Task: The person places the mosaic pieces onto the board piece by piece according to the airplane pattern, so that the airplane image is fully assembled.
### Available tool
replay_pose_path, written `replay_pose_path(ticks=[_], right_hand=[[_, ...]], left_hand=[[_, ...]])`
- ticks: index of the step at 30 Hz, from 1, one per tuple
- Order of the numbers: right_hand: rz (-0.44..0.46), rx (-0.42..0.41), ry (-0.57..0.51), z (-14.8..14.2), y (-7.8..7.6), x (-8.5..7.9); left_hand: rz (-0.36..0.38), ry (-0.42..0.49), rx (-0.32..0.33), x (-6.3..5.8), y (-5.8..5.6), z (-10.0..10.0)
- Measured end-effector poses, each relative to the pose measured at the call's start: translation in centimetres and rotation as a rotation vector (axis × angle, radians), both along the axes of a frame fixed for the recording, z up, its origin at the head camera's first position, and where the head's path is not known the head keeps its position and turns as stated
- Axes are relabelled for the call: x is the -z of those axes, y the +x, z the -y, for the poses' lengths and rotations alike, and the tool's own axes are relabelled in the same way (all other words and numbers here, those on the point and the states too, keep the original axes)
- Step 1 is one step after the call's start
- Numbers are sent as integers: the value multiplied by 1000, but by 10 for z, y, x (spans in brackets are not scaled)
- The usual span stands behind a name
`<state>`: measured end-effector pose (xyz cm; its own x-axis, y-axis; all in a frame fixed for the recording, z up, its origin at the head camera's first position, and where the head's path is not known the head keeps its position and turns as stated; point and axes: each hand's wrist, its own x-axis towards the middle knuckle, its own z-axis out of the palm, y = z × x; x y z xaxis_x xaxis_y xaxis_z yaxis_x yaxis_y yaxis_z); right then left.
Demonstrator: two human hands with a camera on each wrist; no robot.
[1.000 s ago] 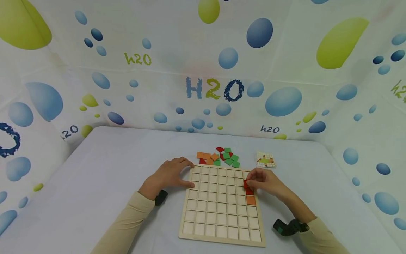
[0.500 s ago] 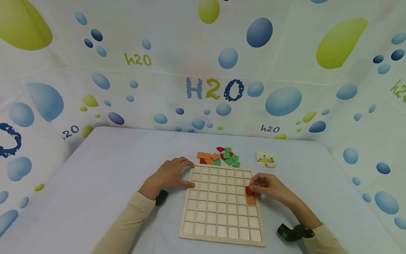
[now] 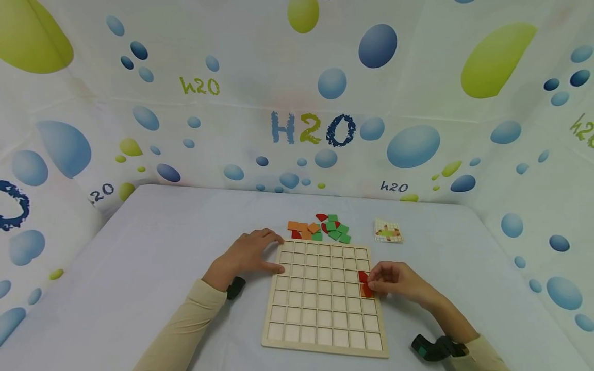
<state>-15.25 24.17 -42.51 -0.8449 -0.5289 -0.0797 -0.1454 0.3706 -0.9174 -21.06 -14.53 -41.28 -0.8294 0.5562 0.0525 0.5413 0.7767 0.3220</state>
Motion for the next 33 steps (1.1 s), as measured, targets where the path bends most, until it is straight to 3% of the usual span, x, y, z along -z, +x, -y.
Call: replay_pose_path(ticks=[13, 22, 33], right_hand=[[-112, -101, -47, -2, 10, 10], [-295, -167, -28, 2, 16, 8], [-348, -222, -59, 1, 16, 9]], left_hand=[[-4, 3, 6, 0, 0, 0], [-5, 2, 6, -1, -1, 1], [-1, -1, 2, -3, 0, 0]])
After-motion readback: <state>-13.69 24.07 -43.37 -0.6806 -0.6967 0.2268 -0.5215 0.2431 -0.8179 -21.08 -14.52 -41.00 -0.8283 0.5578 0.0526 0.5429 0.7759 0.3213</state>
